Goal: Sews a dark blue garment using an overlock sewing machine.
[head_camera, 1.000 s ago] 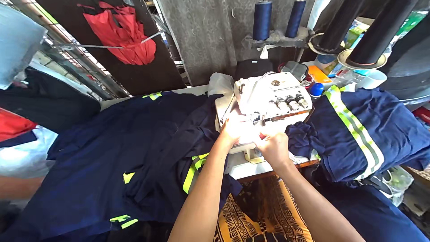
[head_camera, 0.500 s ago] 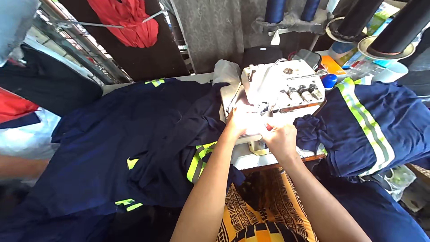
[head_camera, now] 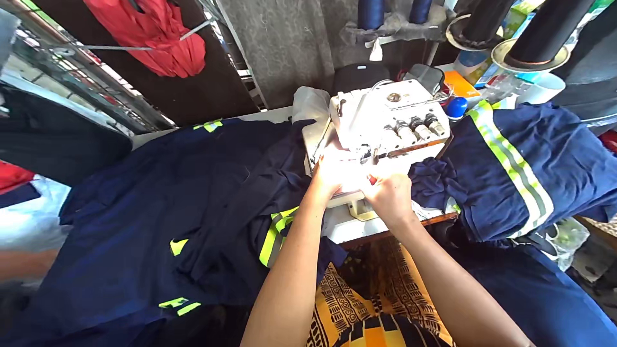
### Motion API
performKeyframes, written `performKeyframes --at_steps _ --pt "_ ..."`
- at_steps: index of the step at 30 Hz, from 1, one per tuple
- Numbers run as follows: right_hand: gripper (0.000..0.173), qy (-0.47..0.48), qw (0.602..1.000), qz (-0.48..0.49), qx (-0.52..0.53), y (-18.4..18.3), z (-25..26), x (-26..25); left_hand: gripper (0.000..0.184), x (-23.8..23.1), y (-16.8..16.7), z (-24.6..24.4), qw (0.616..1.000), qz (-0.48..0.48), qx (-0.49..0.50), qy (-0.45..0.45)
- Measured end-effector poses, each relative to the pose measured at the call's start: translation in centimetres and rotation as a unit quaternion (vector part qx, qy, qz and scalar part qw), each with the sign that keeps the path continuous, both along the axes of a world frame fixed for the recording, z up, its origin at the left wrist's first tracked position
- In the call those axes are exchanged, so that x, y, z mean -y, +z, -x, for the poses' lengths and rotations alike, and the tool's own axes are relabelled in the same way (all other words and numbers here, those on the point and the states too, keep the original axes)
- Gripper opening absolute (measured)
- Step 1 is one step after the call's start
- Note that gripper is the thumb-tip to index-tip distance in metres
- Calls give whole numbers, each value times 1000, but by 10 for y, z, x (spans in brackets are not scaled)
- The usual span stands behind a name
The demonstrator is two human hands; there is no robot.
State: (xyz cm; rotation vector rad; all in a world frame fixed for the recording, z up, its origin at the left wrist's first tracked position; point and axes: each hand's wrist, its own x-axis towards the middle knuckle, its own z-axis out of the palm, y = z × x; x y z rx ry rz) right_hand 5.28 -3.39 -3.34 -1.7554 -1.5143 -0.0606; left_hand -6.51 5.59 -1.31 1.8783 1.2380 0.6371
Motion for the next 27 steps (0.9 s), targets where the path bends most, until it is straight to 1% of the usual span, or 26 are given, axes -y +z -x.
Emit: performKeyframes --at_steps 9,12,15,18,22,27 --pt "13 0 1000 -6 3 -1 0 -1 17 1 4 -3 1000 14 -7 13" --pt "12 5 1000 -7 1 -1 -1 -1 18 1 3 -2 1000 2 -3 4" --pt "13 5 1000 -4 -1 1 -1 0 17 0 3 -1 1000 -2 -3 1" --pt "19 6 1000 -1 2 1 0 -1 16 0 2 -1 1000 -28 -4 -7" --pt "10 8 1000 9 -5 3 0 0 15 0 5 0 999 -31 -8 -11" --pt "12 9 1000 23 -12 4 -1 0 16 0 3 0 1000 -21 -7 -6"
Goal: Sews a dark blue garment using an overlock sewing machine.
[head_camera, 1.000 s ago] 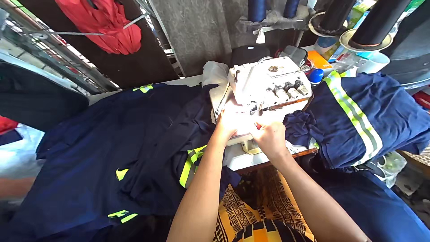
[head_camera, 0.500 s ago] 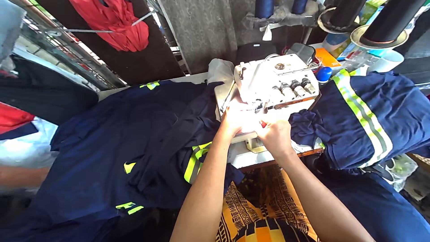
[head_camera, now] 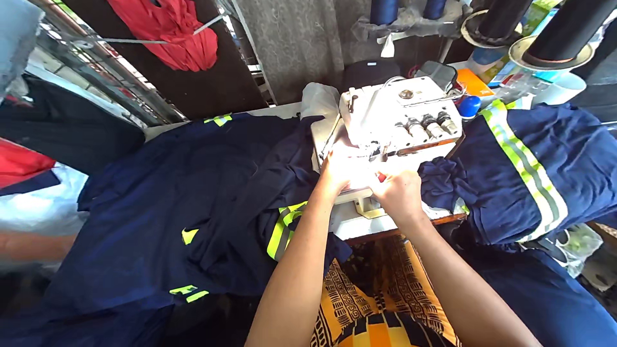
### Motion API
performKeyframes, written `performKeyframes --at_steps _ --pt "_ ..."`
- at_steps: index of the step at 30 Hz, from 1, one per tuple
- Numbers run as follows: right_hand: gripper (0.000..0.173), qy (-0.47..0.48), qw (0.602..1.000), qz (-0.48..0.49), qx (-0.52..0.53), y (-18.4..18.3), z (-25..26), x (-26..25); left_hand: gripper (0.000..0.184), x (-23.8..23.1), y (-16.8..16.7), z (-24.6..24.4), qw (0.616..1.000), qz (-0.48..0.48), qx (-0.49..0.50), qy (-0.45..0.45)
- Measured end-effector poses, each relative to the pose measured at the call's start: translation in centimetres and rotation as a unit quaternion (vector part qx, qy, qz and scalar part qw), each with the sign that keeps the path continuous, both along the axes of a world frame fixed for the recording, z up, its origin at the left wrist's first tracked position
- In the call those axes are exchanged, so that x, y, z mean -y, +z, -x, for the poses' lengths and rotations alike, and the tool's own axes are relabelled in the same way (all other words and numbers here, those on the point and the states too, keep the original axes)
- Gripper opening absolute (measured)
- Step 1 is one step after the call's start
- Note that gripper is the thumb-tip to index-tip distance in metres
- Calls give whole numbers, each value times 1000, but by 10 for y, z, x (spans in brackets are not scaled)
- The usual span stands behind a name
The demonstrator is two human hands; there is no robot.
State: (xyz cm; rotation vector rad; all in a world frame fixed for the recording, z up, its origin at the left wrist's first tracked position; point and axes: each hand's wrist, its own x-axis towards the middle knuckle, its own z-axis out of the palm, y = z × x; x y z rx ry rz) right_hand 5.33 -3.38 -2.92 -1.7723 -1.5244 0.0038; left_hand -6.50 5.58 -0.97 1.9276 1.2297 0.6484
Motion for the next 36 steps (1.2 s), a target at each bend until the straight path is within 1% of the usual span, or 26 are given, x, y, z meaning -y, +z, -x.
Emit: performKeyframes --at_steps 3,6,10,16,19,24,27,30,34,36 --pt "9 3 1000 -7 7 -1 -1 0 17 1 3 0 1000 -1 -17 -3" --pt "10 4 1000 -15 17 -3 -1 -1 18 1 2 0 1000 -13 -17 -7" --pt "10 5 999 -22 26 -3 -2 -1 20 2 2 0 1000 1 -31 6" --pt "11 1 1000 -13 20 -3 -1 -1 17 1 1 0 1000 -20 -24 -1" --pt "11 4 1000 -17 13 -3 -1 -1 19 2 2 0 999 -22 -37 -1" --pt "7 5 1000 -24 19 -5 -1 -1 21 1 2 -2 999 1 -47 24" --pt "10 6 999 -23 23 -5 -1 -1 23 -9 0 -8 997 43 -57 42" --pt "9 11 1000 -15 21 -4 -1 -1 22 -8 1 -9 995 68 -29 63" --pt "13 9 999 -22 21 -5 -1 -1 30 0 -1 -9 989 100 30 106" --pt "13 9 999 -23 23 -5 -1 -1 31 0 -1 -10 986 112 43 119"
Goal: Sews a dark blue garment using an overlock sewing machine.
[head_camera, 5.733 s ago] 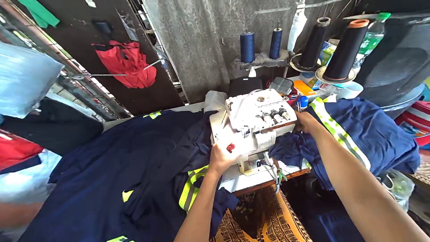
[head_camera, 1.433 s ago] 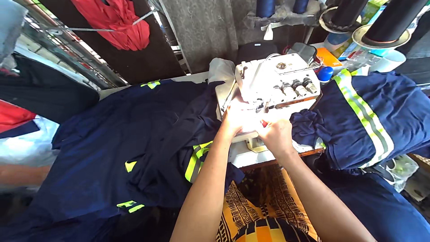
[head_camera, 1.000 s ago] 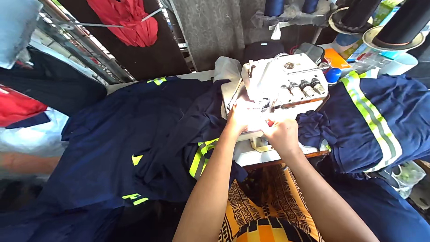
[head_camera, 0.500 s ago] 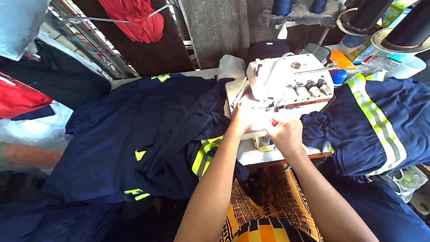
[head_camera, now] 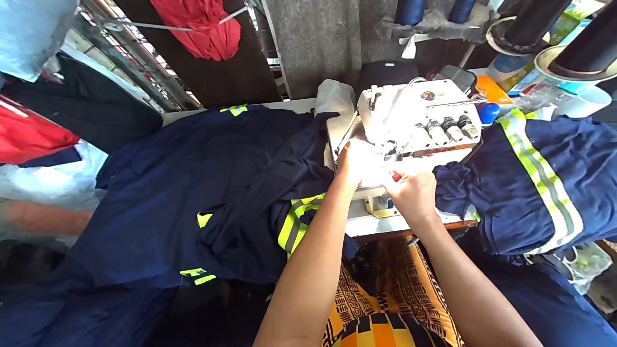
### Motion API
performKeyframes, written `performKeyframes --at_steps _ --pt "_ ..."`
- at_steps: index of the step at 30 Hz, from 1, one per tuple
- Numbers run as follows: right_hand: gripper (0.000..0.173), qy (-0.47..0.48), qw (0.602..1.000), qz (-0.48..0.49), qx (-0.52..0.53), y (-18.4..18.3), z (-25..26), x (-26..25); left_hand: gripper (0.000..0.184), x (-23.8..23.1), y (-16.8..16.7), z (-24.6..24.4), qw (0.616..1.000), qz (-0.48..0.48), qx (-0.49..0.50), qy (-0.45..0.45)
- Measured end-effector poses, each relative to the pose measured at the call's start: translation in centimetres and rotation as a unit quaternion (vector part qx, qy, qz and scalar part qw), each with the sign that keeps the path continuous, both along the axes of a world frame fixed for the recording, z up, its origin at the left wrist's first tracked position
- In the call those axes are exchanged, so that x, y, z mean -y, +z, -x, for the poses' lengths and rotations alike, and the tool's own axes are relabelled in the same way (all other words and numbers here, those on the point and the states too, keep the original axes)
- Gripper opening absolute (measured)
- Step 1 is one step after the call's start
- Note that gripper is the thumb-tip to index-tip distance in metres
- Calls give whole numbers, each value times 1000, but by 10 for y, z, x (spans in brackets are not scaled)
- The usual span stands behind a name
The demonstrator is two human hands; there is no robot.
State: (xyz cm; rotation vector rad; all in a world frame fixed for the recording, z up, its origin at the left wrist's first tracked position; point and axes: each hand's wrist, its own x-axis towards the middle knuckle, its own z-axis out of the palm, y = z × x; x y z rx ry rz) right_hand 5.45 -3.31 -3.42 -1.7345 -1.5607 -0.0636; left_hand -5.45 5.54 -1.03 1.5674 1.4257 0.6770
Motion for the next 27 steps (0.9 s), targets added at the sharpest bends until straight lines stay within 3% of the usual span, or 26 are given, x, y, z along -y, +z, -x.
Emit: performKeyframes --at_steps 12,22,27 --pt "9 -3 1000 -28 -2 -4 3 0 26 -9 8 -10 997 -3 -78 -13" --pt "9 2 999 -33 8 -5 1 -1 33 -9 12 -14 988 -36 -146 -45" --pt "10 6 999 -33 4 -4 1 0 32 -12 9 -14 988 -37 -141 -49"
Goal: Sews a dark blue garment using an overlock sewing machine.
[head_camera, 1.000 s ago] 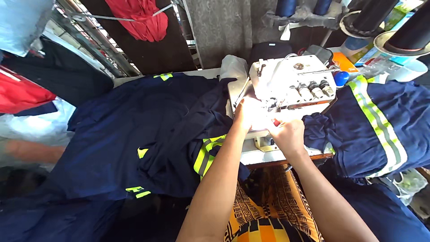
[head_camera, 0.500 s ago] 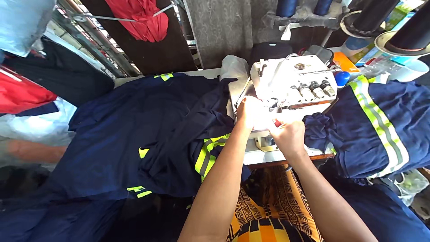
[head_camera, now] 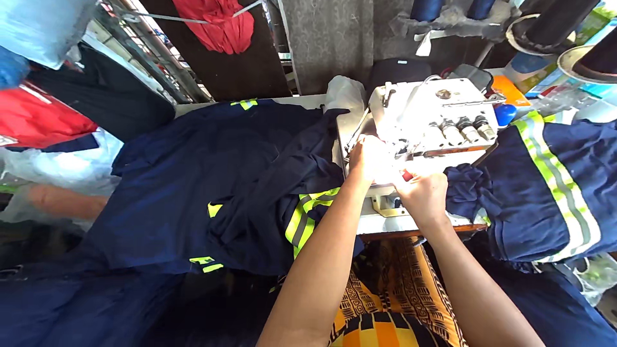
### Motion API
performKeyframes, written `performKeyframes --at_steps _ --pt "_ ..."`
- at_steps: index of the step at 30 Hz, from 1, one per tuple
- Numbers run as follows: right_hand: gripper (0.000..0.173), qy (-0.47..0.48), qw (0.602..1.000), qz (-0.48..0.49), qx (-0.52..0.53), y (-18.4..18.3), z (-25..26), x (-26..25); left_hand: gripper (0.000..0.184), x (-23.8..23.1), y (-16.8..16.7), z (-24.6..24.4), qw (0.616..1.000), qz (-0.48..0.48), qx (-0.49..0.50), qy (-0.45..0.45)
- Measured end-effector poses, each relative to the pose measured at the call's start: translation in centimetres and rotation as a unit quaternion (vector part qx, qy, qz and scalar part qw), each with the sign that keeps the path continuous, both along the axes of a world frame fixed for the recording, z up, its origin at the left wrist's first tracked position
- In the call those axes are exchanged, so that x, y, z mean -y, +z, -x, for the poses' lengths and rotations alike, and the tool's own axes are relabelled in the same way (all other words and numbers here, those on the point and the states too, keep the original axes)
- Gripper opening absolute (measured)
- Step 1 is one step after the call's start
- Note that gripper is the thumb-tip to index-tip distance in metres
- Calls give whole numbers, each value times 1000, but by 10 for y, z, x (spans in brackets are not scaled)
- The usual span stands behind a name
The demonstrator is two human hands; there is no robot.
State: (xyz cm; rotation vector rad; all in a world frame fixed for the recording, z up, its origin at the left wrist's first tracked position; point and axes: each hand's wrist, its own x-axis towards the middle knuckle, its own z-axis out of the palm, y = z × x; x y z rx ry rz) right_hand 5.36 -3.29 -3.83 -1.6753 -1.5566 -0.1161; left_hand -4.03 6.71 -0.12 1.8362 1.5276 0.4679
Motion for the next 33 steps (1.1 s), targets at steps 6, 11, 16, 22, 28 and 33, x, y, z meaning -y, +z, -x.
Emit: performKeyframes --at_steps 6,11,16,22,28,33 --pt "10 -3 1000 -2 8 -1 0 -1 33 -5 -3 1 1000 -5 1 -17" --pt "8 -7 1000 0 11 1 1 0 29 -10 -1 1 1000 8 7 -21" --pt "8 -6 1000 -13 10 -2 1 -1 29 -10 -1 1 999 -4 3 -32" --pt "12 -8 1000 -4 12 -1 1 -2 28 -13 -5 1 999 -11 5 -34" --pt "9 -9 1000 -6 7 -1 -1 -2 30 -10 2 4 999 2 -3 -50" --pt "15 -22 1000 1 17 1 -1 -2 30 -10 -2 6 998 -5 20 -55"
